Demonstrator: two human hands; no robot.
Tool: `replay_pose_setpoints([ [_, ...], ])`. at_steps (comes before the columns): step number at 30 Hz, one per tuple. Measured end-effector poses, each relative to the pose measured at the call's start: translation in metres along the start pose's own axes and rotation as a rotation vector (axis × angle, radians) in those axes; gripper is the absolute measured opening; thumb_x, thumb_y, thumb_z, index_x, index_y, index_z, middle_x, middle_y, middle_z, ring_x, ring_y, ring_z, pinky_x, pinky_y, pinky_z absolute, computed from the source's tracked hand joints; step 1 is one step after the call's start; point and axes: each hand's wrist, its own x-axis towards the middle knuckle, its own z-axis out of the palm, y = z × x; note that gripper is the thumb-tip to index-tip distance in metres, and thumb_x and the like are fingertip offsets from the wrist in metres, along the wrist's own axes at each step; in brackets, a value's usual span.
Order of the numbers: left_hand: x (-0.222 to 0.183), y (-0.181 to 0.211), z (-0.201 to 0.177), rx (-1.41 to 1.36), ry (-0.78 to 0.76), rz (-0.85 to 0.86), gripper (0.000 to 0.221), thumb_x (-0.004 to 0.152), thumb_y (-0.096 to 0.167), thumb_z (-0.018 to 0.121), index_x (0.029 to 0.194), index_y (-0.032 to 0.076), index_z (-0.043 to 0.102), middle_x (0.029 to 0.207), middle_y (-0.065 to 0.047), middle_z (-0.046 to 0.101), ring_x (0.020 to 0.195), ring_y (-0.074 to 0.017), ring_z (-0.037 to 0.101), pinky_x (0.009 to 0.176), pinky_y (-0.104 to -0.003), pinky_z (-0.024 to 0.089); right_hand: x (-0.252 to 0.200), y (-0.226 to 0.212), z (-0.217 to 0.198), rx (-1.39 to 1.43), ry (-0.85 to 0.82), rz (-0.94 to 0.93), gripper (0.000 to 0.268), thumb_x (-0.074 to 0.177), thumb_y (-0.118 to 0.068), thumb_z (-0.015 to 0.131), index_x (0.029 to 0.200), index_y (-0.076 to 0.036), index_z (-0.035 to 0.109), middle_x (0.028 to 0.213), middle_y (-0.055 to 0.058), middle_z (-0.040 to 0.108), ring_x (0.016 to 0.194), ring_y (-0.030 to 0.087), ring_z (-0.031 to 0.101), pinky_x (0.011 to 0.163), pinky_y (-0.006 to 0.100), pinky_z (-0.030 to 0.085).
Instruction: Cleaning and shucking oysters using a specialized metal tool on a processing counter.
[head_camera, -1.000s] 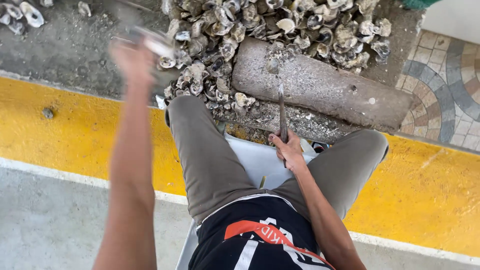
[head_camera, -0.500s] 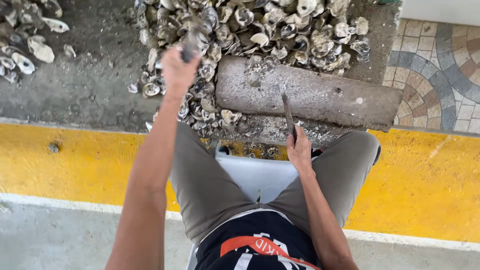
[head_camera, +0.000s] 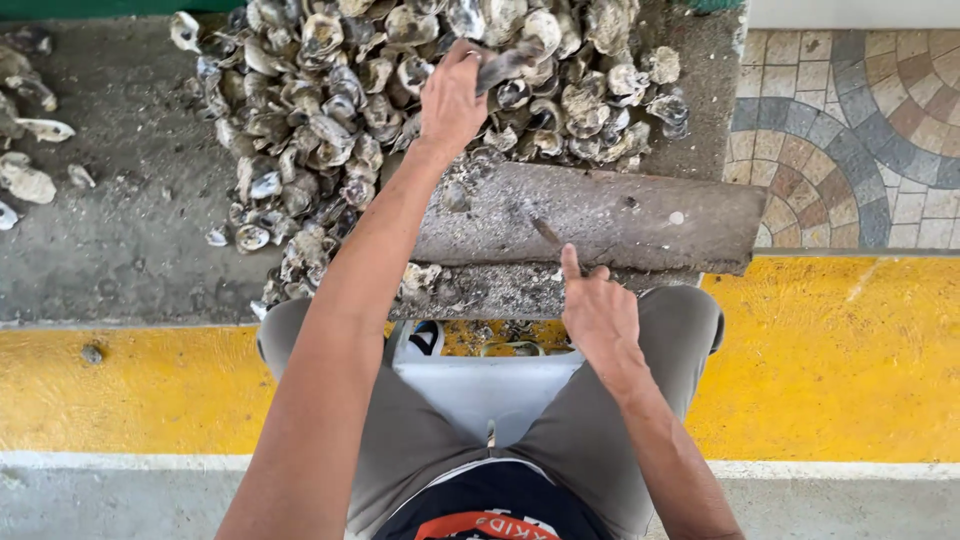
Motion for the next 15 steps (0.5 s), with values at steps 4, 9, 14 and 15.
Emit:
replay_pose_setpoints([
  [4, 0.042, 0.009, 0.056, -0.004, -0.088, 0.099, 0.038, 0.090, -0.010, 0.062, 0.123, 0.008, 0.066, 0.134, -0.004, 0.060, 0.101, -0.0268, 0.072, 0.095, -0.039, 0.061, 0.016, 0.006, -0.014, -0.047, 0.034, -0.030, 0.061, 0.091, -0.007, 0.055, 0.152, -0.010, 0.046, 0.085, 0.025, 0.067, 0.065, 0.036, 0.072, 0.058, 0.046, 0.059],
  [9, 0.072, 0.022, 0.090, 0.480, -0.251, 0.390, 0.075, 0.077, -0.015, 0.061, 0.144, 0.016, 0.051, 0.144, -0.006, 0.044, 0.107, -0.0304, 0.061, 0.078, -0.044, 0.059, 0.026, 0.010, -0.035, -0.022, -0.028, -0.051, 0.056, 0.094, -0.008, 0.052, 0.150, -0.010, 0.047, 0.080, 0.023, 0.066, 0.063, 0.034, 0.072, 0.054, 0.045, 0.059],
  [14, 0.080, -0.025, 0.143, 0.594, -0.380, 0.406, 0.062, 0.083, -0.008, 0.062, 0.141, 0.014, 0.055, 0.149, -0.009, 0.042, 0.105, -0.0267, 0.060, 0.084, -0.042, 0.059, 0.024, 0.009, -0.022, -0.048, 0.018, -0.074, 0.058, 0.092, -0.006, 0.053, 0.150, -0.006, 0.048, 0.079, 0.024, 0.066, 0.059, 0.031, 0.072, 0.051, 0.041, 0.059],
  [15, 0.080, -0.033, 0.149, 0.616, -0.384, 0.418, 0.037, 0.095, -0.003, 0.062, 0.131, 0.008, 0.060, 0.137, -0.009, 0.049, 0.107, -0.0237, 0.061, 0.091, -0.040, 0.058, 0.022, 0.008, -0.018, -0.074, 0.038, -0.088, 0.059, 0.090, -0.006, 0.054, 0.149, -0.005, 0.049, 0.080, 0.025, 0.066, 0.059, 0.031, 0.072, 0.050, 0.041, 0.059],
])
